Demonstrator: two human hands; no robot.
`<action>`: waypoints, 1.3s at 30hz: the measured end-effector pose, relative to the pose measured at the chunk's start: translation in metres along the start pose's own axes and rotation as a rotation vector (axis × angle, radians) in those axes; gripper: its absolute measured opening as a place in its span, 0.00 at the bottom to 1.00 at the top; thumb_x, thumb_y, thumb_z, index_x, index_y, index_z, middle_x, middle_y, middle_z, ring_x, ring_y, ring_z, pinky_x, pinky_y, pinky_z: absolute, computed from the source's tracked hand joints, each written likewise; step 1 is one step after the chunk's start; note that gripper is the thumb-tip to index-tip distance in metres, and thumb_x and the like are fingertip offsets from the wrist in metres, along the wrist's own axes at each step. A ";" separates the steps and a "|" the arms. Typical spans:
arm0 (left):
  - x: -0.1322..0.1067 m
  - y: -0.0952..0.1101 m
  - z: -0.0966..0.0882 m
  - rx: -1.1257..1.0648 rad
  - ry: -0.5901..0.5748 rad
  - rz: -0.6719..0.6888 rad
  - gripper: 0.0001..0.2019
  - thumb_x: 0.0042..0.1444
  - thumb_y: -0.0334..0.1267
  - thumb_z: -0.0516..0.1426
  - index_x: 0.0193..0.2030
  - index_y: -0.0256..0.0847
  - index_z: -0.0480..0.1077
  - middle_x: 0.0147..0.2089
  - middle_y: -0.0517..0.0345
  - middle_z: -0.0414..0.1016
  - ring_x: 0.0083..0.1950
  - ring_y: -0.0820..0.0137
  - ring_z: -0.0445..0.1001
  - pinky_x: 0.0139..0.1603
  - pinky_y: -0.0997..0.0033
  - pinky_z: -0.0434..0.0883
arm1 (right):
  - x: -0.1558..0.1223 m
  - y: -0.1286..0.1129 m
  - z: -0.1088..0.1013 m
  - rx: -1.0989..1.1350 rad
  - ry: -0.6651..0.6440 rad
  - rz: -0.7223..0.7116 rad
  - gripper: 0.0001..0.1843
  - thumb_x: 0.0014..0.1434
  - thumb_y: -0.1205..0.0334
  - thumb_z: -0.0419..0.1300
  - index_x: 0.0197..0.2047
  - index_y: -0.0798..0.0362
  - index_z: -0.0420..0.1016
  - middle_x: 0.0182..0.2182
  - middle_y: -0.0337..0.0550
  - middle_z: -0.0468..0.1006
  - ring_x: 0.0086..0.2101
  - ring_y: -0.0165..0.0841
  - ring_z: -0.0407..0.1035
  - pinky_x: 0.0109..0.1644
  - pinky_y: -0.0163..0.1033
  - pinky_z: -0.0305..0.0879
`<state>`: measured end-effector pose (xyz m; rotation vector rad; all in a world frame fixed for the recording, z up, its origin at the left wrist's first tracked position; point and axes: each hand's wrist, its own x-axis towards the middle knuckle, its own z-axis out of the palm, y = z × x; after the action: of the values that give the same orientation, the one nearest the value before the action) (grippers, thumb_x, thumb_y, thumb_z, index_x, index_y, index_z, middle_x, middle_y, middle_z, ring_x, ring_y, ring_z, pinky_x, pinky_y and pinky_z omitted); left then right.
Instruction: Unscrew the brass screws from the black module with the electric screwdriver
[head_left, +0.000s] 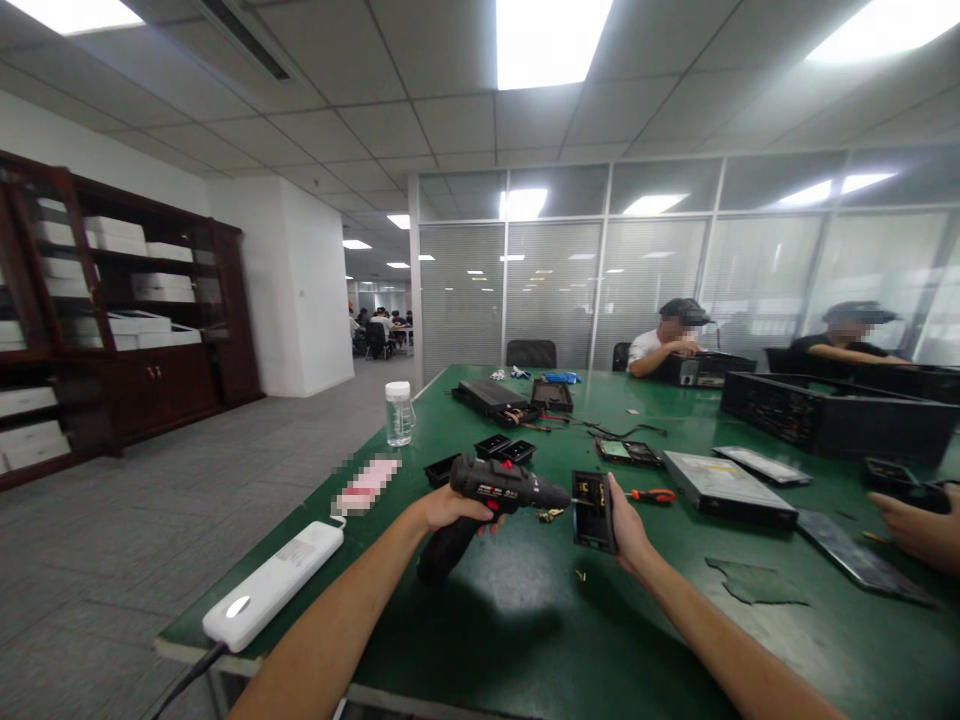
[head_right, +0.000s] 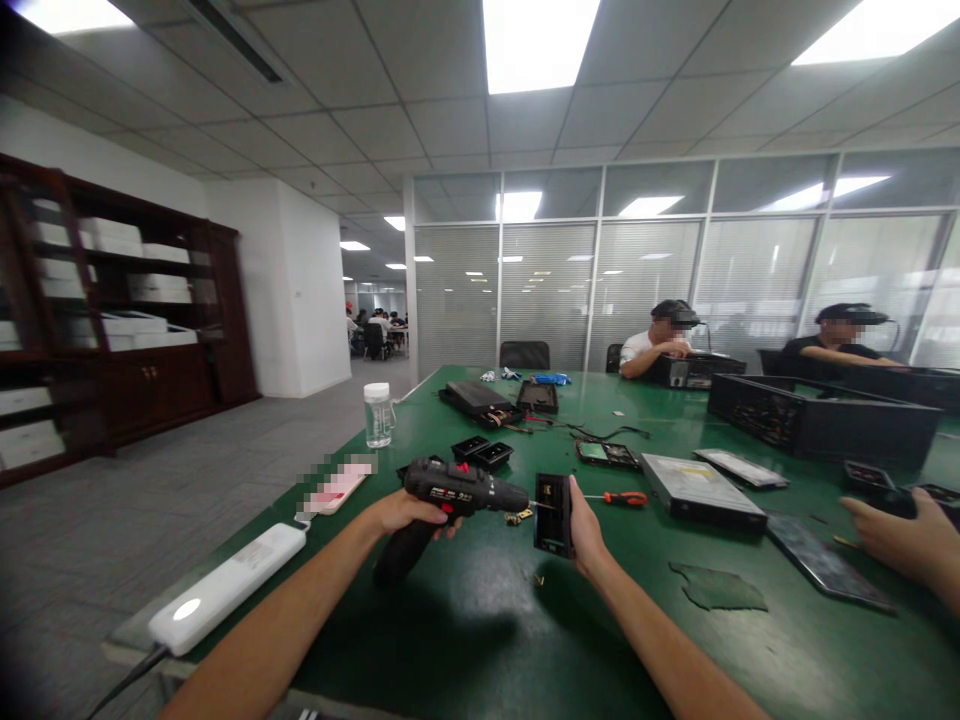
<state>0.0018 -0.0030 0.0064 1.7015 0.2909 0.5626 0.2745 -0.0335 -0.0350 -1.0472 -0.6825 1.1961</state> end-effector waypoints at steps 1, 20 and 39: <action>0.000 0.000 0.000 0.002 0.000 0.005 0.13 0.44 0.36 0.56 0.36 0.29 0.67 0.31 0.49 0.69 0.30 0.69 0.68 0.26 0.74 0.63 | 0.000 0.000 0.000 0.000 -0.001 -0.001 0.23 0.46 0.42 0.51 0.31 0.55 0.71 0.19 0.41 0.74 0.19 0.33 0.68 0.25 0.39 0.64; 0.000 0.003 0.002 0.028 0.003 0.009 0.14 0.45 0.38 0.57 0.36 0.29 0.67 0.32 0.48 0.69 0.31 0.69 0.68 0.27 0.74 0.64 | 0.000 -0.001 0.001 0.016 0.005 -0.012 0.22 0.46 0.43 0.52 0.31 0.55 0.70 0.19 0.40 0.74 0.19 0.33 0.67 0.24 0.38 0.64; -0.001 0.003 0.004 0.012 0.021 0.000 0.15 0.48 0.41 0.55 0.36 0.28 0.67 0.33 0.46 0.69 0.31 0.68 0.68 0.26 0.74 0.64 | -0.001 -0.001 0.002 0.002 0.033 -0.026 0.22 0.46 0.43 0.53 0.28 0.55 0.71 0.18 0.40 0.73 0.18 0.32 0.67 0.23 0.37 0.63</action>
<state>0.0025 -0.0073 0.0091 1.7082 0.3094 0.5799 0.2731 -0.0339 -0.0332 -1.0514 -0.6671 1.1547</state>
